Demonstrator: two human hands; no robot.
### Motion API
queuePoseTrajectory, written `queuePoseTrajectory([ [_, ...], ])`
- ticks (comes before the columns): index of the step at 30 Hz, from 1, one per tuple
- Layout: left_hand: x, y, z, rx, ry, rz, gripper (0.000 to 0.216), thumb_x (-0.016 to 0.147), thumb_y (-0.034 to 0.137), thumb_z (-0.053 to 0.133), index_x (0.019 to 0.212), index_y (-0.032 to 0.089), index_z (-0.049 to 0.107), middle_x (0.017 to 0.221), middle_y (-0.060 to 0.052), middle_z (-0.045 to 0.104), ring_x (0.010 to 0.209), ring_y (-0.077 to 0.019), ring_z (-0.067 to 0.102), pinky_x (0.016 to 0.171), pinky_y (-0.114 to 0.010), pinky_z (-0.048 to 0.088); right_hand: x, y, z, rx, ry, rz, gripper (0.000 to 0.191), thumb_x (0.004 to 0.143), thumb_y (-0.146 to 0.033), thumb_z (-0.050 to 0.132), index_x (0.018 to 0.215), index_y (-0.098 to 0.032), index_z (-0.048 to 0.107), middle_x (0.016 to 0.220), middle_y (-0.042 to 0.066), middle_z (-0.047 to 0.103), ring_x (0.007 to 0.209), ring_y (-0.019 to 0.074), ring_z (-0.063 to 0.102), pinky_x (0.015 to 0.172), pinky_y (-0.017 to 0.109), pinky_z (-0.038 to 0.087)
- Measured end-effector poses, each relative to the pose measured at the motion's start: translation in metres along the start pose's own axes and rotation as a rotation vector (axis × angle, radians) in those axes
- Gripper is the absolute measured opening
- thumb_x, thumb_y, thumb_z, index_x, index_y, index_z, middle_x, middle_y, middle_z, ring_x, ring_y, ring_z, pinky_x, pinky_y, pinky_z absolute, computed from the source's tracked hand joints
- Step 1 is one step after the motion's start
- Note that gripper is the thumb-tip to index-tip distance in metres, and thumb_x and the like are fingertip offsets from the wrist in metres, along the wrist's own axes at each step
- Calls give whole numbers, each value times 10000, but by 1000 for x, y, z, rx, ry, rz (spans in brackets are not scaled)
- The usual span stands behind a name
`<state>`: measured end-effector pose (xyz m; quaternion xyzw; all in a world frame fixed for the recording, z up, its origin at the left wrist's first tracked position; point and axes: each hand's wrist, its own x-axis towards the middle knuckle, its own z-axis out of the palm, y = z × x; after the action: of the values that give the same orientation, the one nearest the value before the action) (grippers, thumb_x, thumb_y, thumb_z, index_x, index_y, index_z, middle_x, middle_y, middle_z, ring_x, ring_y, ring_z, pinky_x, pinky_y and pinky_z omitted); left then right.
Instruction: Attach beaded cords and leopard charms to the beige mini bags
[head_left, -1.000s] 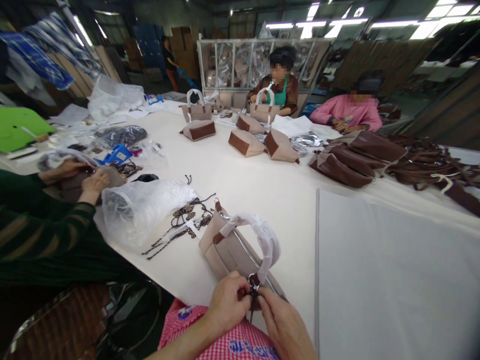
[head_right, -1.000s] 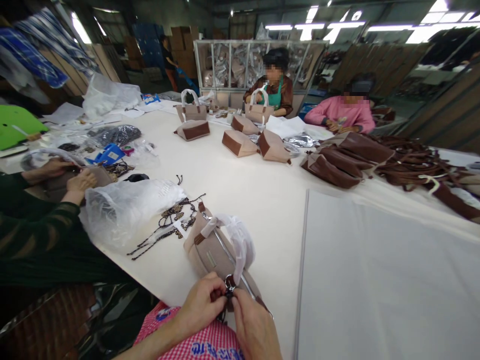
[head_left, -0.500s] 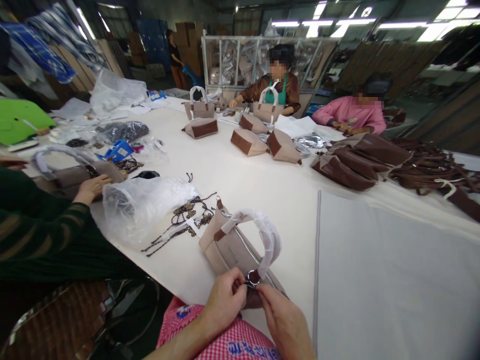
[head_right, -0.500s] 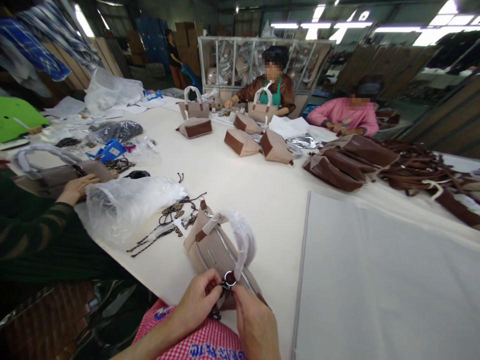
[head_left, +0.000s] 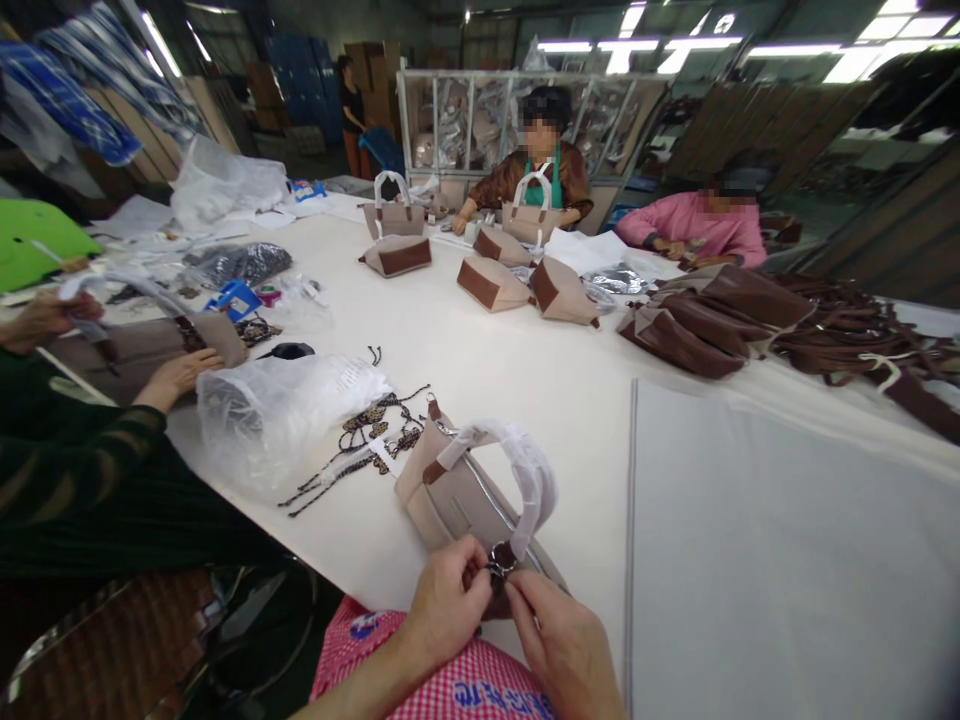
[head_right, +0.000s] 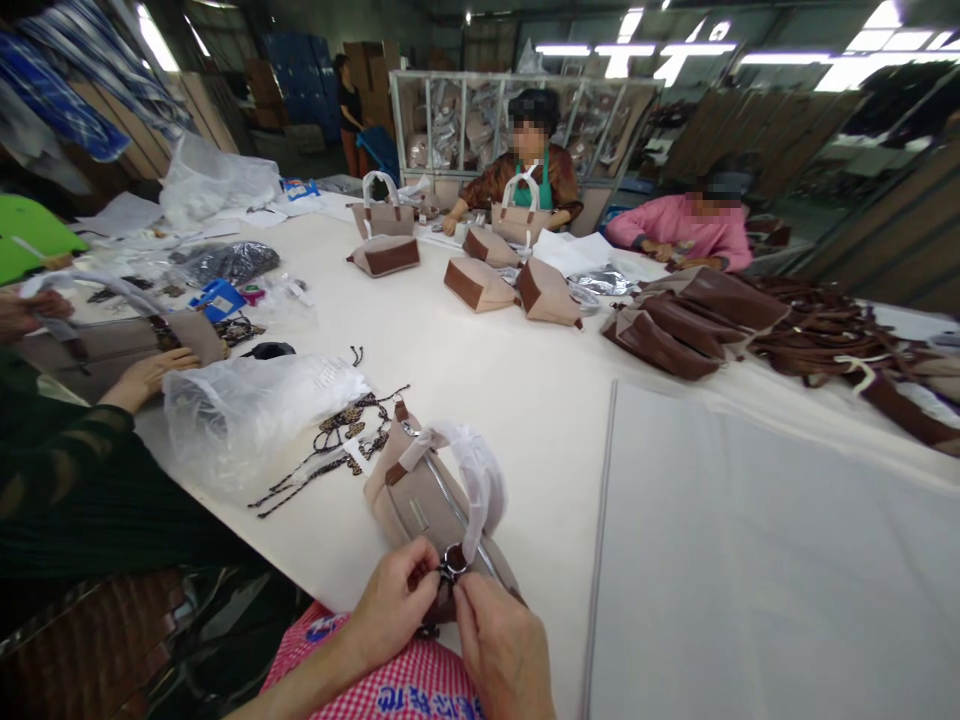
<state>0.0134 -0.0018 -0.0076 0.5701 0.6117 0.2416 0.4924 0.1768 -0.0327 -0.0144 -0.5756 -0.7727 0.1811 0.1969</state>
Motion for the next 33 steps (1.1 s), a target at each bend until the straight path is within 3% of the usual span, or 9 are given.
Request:
queuePoseTrajectory([
  [7,-2,-2,1,-96,-26,-2,58,732,152,511,743,206,530,636,29,600,608,-142,561,592,-235,395,1,0,5,-16,-7,-1,307,982,-263,353,792,-252,594,649,-14,695,562,178,681,493,268,423],
  [13,-5,5,-7,-161,-93,20,284,802,216,534,1076,193,604,714,12,679,681,-166,618,676,-253,453,2,3,6,26,-10,-5,326,992,-264,336,815,-248,609,662,-12,703,570,168,687,507,256,437],
  [19,0,0,-5,-259,-96,-33,115,799,248,521,793,175,609,667,4,629,649,-159,581,613,-243,427,4,2,7,42,-4,-4,328,991,-256,330,829,-239,615,679,-5,709,590,172,690,532,257,454],
  [24,2,1,-5,-183,-105,26,147,792,264,515,692,182,585,663,9,584,680,-158,536,645,-249,401,5,2,3,83,-35,6,312,983,-247,347,834,-247,621,702,-11,714,605,169,687,546,251,462],
  [28,5,-1,-9,-179,20,22,131,752,248,502,635,194,522,652,6,545,671,-160,507,634,-259,382,1,10,-3,159,-80,45,263,961,-271,409,790,-259,609,692,-22,701,618,163,675,560,245,458],
  [33,9,-6,-16,-566,62,-99,138,691,291,563,628,195,486,815,-48,657,743,-172,575,650,-270,424,-8,33,-14,305,-119,247,280,939,-399,454,741,-249,586,681,-16,644,644,174,630,599,267,461],
])
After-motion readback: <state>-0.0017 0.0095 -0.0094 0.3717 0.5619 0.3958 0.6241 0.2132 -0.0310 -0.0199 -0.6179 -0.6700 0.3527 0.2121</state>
